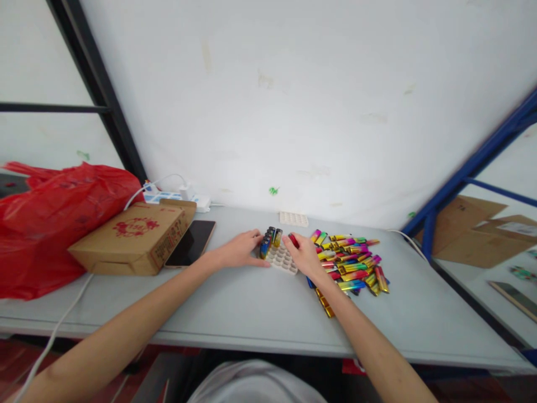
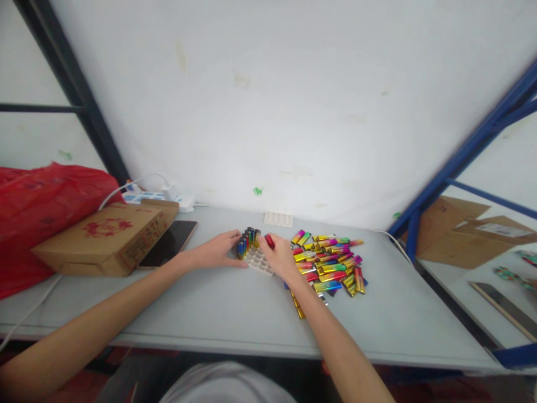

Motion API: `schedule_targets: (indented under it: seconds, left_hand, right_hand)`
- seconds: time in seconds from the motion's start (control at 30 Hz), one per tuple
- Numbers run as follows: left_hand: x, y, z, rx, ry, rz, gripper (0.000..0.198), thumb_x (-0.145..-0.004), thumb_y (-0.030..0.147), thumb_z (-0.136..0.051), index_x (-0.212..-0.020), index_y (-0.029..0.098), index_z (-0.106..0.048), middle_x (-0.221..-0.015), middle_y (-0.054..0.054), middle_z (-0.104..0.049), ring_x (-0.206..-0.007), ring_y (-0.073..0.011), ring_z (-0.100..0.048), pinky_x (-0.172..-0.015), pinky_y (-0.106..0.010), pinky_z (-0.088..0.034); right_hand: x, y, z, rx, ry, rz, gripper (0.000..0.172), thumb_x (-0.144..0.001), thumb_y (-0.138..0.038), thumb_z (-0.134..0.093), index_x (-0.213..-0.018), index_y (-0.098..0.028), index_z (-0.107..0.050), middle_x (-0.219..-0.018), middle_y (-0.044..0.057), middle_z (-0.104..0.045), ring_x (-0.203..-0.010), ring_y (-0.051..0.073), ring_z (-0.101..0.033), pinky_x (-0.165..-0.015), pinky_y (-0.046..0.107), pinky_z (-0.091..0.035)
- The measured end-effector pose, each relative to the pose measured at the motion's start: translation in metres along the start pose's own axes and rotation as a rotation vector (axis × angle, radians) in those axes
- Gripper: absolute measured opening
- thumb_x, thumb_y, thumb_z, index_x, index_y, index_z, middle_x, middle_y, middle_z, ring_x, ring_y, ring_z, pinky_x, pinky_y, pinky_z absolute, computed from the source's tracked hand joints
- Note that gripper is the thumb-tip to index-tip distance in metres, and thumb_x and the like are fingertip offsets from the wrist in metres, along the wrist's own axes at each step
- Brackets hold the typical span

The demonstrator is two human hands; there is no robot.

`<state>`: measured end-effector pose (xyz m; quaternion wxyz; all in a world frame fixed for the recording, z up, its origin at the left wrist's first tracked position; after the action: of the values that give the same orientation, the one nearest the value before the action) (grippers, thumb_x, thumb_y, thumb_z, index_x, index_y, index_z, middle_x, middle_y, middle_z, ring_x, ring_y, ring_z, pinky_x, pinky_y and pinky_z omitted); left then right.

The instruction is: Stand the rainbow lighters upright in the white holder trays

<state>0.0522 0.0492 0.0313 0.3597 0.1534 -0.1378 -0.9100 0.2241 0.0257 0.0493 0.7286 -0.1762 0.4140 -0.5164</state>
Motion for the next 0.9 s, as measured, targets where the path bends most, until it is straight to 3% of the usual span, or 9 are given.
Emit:
schedule_targets:
  seconds: [0.23,0.33,0.43,0.57,0.7,0.9]
  left_hand:
    - [0.0,0.0,0.0,0.007,0.021,-0.022,0.07,-0.079,0.081,-0.065,-0.106,0.017,-0.068,-0.102,-0.009,-0.062,-0.092,-0.0275,-0.061,-0.084,-0.036,-0.049]
    - [0.0,0.001,0.0,0.016,0.015,-0.022,0.069,-0.079,0.081,-0.066,-0.107,0.017,-0.068,-0.103,-0.009,-0.063,-0.092,-0.0274,-0.061,-0.085,-0.037,-0.049]
    - [0.0,0.0,0.0,0.019,0.019,-0.021,0.069,-0.079,0.08,-0.067,-0.108,0.017,-0.068,-0.102,-0.009,-0.063,-0.093,-0.028,-0.061,-0.084,-0.037,-0.049]
    - [0.0,-0.002,-0.001,0.004,0.023,-0.019,0.069,-0.078,0.079,-0.069,-0.108,0.017,-0.068,-0.101,-0.009,-0.063,-0.092,-0.0282,-0.062,-0.083,-0.036,-0.049]
    - [0.0,-0.002,-0.003,-0.03,0.008,-0.03,0.069,-0.081,0.08,-0.065,-0.108,0.017,-0.066,-0.103,-0.01,-0.062,-0.092,-0.0279,-0.061,-0.083,-0.036,-0.049]
    - [-0.001,-0.001,-0.002,-0.014,0.007,-0.027,0.07,-0.08,0.08,-0.066,-0.111,0.017,-0.066,-0.104,-0.01,-0.063,-0.094,-0.0284,-0.061,-0.084,-0.036,-0.049]
  right_hand:
    - [0.003,-0.008,-0.003,-0.02,-0.073,0.076,0.037,-0.109,-0.051,-0.034,-0.091,-0.025,-0.053,-0.077,0.002,-0.063,-0.075,0.021,-0.061,-0.068,0.031,-0.044]
    - [0.004,-0.016,0.0,0.061,-0.05,0.174,0.036,-0.11,-0.048,-0.035,-0.088,-0.025,-0.052,-0.089,0.006,-0.063,-0.086,0.023,-0.062,-0.076,0.033,-0.047]
    - [0.005,-0.022,-0.002,0.141,-0.091,0.23,0.039,-0.109,-0.049,-0.039,-0.08,-0.025,-0.049,-0.083,0.004,-0.061,-0.081,0.022,-0.059,-0.075,0.033,-0.044]
    - [0.004,-0.017,-0.005,0.153,-0.137,0.179,0.039,-0.109,-0.051,-0.04,-0.081,-0.025,-0.05,-0.07,0.0,-0.058,-0.068,0.02,-0.056,-0.067,0.031,-0.039]
    - [0.002,-0.014,-0.003,0.143,-0.085,0.198,0.038,-0.109,-0.05,-0.042,-0.083,-0.024,-0.053,-0.077,0.003,-0.065,-0.073,0.021,-0.061,-0.07,0.031,-0.042]
    - [0.001,-0.01,-0.01,0.209,-0.174,0.221,0.026,-0.11,-0.04,-0.045,-0.097,-0.022,-0.06,-0.089,0.007,-0.071,-0.083,0.023,-0.067,-0.077,0.032,-0.047]
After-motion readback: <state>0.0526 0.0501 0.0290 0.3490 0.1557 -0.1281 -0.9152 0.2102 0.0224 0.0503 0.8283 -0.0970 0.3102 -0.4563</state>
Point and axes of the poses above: each hand's wrist, its own x-axis away from the middle knuckle, its own z-axis out of the back of the hand, y = z × x, the point moved 8 cm from there along -x, towards the middle knuckle
